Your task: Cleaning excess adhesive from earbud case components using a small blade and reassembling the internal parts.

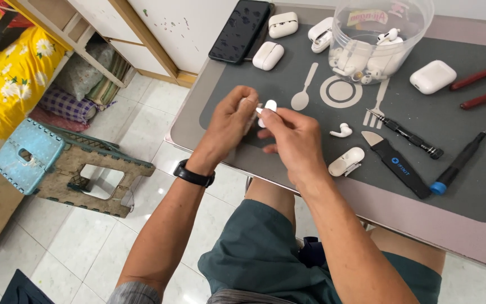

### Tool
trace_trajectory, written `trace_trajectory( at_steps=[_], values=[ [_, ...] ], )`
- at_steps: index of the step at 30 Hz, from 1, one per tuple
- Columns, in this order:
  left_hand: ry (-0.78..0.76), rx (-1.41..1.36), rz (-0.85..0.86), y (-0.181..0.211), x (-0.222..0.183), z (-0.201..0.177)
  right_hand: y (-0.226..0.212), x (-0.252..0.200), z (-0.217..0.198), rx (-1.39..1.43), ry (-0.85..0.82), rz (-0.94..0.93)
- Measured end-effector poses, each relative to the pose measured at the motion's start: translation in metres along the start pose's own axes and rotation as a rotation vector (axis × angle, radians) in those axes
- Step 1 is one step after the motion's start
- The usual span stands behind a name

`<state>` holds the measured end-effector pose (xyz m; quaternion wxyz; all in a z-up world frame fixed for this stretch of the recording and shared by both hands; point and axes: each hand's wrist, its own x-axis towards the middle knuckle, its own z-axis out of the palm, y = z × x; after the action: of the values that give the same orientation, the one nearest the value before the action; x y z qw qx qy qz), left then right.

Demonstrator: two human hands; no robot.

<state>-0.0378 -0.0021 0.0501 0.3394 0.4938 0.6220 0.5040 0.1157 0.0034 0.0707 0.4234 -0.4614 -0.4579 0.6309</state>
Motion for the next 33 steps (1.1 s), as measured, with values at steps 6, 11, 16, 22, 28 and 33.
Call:
trace_trajectory(
  at_steps=[6, 11, 16, 22, 28, 33],
  values=[
    [-0.094, 0.056, 0.118, 0.009, -0.005, -0.010, 0.027, 0.030, 0.013, 0.169, 0.004, 0.037],
    [-0.077, 0.118, 0.153, 0.012, -0.007, -0.004, 0.021, 0.037, 0.012, 0.025, 0.055, 0.000],
    [0.024, 0.165, 0.099, 0.002, -0.001, 0.003, 0.040, 0.055, 0.003, -0.130, 0.061, -0.083],
    [0.025, -0.035, 0.015, -0.022, 0.020, 0.002, 0.025, 0.060, -0.005, -0.049, -0.040, -0.094],
    [0.085, -0.221, -0.045, -0.028, 0.026, -0.005, 0.036, 0.069, -0.008, -0.048, 0.044, -0.186],
    [0.021, -0.268, 0.010, -0.018, 0.014, -0.016, 0.028, 0.083, -0.030, -0.809, 0.018, -0.247]
  ],
)
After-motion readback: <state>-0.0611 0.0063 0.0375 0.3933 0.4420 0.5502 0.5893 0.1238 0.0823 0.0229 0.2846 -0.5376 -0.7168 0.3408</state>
